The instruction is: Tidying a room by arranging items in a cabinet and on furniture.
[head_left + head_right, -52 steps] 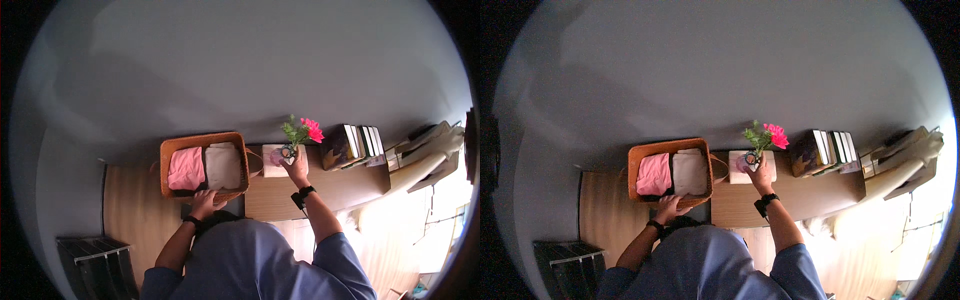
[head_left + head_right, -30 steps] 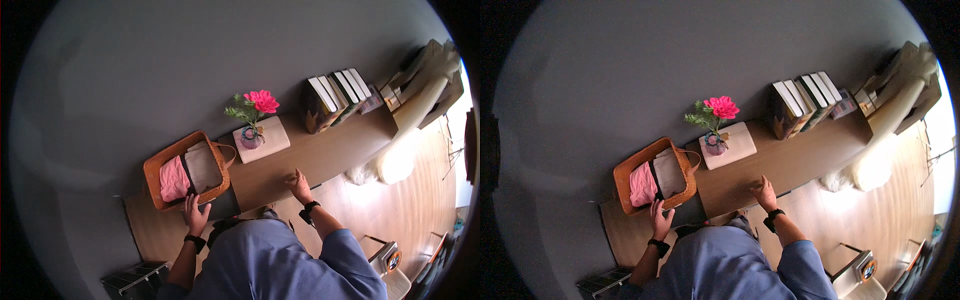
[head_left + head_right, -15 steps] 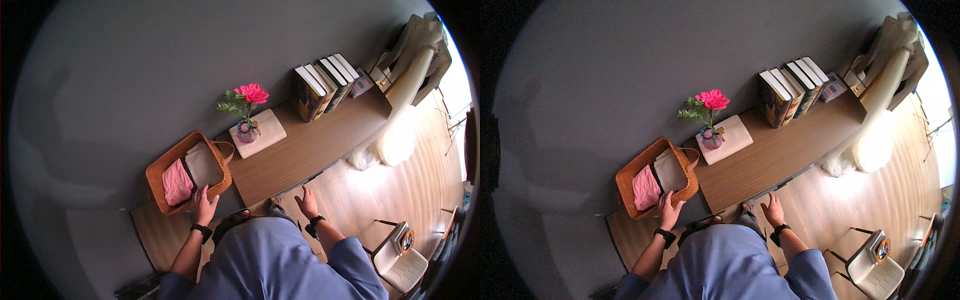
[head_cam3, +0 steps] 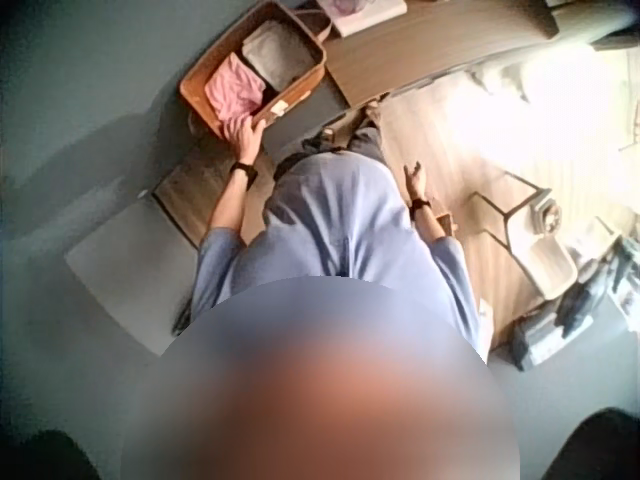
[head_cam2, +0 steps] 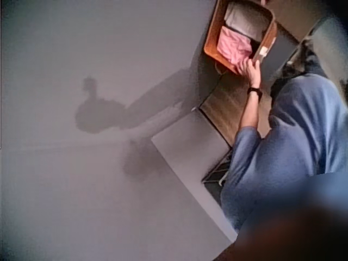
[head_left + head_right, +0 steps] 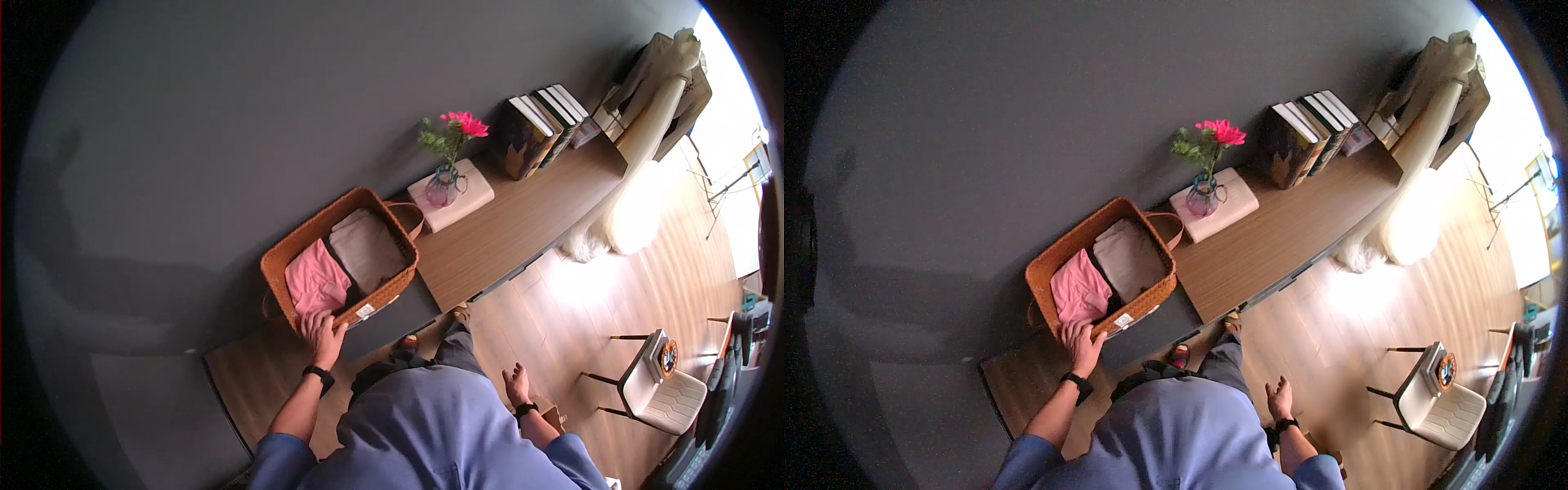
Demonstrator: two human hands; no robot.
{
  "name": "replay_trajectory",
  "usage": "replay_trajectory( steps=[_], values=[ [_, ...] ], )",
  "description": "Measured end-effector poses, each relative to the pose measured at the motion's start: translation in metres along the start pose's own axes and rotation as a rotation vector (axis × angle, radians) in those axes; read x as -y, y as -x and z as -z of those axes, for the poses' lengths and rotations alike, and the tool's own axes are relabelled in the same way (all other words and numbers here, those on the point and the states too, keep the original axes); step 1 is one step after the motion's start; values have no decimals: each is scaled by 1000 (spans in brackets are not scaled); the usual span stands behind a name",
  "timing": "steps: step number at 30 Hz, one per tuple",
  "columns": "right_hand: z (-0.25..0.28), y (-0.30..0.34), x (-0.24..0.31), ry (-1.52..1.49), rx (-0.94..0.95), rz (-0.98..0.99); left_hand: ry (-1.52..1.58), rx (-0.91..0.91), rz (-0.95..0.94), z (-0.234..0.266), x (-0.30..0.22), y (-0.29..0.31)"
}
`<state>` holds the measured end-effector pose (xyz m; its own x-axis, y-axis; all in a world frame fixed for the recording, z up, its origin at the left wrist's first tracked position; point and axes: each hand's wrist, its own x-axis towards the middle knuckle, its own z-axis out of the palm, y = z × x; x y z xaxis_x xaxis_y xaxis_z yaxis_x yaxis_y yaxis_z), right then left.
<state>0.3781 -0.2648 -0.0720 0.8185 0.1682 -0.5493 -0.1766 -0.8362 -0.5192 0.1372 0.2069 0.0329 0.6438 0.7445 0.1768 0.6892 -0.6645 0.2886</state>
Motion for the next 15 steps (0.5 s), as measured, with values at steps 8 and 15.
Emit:
replay_trajectory(
  steps=[8,15],
  values=[
    [-6,94,-35,41,-22,-69,14,-24,-95,2,37,-2],
    [-27,124,-88,-229,-169,-203,15,-29,-130,-4,27,6]
  ],
)
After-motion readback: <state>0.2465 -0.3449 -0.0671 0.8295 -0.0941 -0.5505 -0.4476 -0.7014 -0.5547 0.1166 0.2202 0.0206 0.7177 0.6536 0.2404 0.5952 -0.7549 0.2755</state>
